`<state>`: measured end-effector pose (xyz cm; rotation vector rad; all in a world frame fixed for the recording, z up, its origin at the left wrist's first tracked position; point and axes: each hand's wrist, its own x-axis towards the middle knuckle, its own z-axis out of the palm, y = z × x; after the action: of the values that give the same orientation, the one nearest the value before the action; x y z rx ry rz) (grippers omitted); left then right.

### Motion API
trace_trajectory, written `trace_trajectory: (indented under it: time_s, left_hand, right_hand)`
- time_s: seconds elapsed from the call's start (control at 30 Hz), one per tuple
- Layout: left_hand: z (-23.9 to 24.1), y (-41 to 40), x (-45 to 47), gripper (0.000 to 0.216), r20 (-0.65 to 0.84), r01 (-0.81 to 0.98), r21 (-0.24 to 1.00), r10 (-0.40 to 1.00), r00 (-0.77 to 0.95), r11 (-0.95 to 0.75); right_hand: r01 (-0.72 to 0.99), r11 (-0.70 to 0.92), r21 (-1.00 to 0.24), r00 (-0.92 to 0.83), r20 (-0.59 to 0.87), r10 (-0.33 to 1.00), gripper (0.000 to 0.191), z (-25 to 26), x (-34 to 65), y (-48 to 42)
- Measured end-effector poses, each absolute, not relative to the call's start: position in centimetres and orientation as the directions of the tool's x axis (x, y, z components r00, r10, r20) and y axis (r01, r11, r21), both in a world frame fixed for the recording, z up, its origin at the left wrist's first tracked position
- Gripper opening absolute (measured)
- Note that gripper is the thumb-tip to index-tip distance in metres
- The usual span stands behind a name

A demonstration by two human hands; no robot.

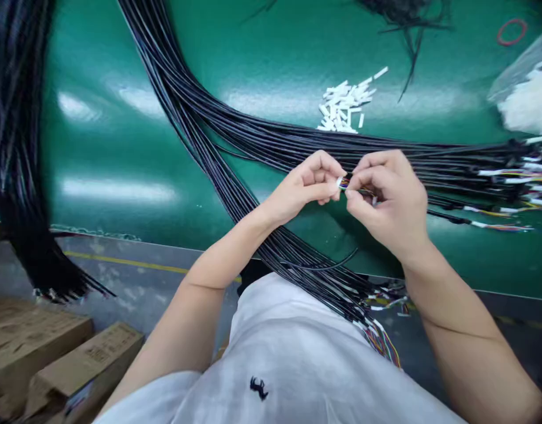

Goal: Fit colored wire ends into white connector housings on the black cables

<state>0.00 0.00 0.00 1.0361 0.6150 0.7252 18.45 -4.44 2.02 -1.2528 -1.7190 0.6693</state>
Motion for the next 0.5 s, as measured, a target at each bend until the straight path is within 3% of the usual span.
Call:
trace_trajectory:
  time_s: [0.13,0.23,0.33,0.4,0.5]
  left_hand:
    - [-0.1,-0.2,-0.3,0.035,-0.091,-0.200,0.937,0.755,0.649,0.286]
    - [0.3,-0.9,-0.4,0.034,-0.090,-0.078,0.972,0.655,0.750,0.223]
    - [0.7,-1.7,-0.4,0.029,-0.103,0.127,0.992,0.573,0.813,-0.002]
    - [0.6,-2.2,-0.3,0.022,-0.091,0.256,0.942,0.571,0.816,-0.216]
    - [-0.2,-2.8,0.3,0.022,-0.049,0.377,0.778,0.549,0.834,-0.503]
  right_hand:
    - [0.378,0.269,-0.886,-0.174,0.218,0.960,0.010,2.0,19.4,-4.6]
    - [0.307,0.060,-0.950,-0.190,0.001,0.982,0.004,2.1,20.9,-7.3]
    - [0.231,-0.195,-0.953,-0.127,-0.228,0.965,0.013,1.8,23.1,-12.1]
    - [0.240,-0.353,-0.905,-0.054,-0.375,0.925,0.021,1.4,24.9,-15.6]
    - [0.512,-0.413,-0.753,-0.057,-0.510,0.858,0.026,0.8,27.3,-20.3]
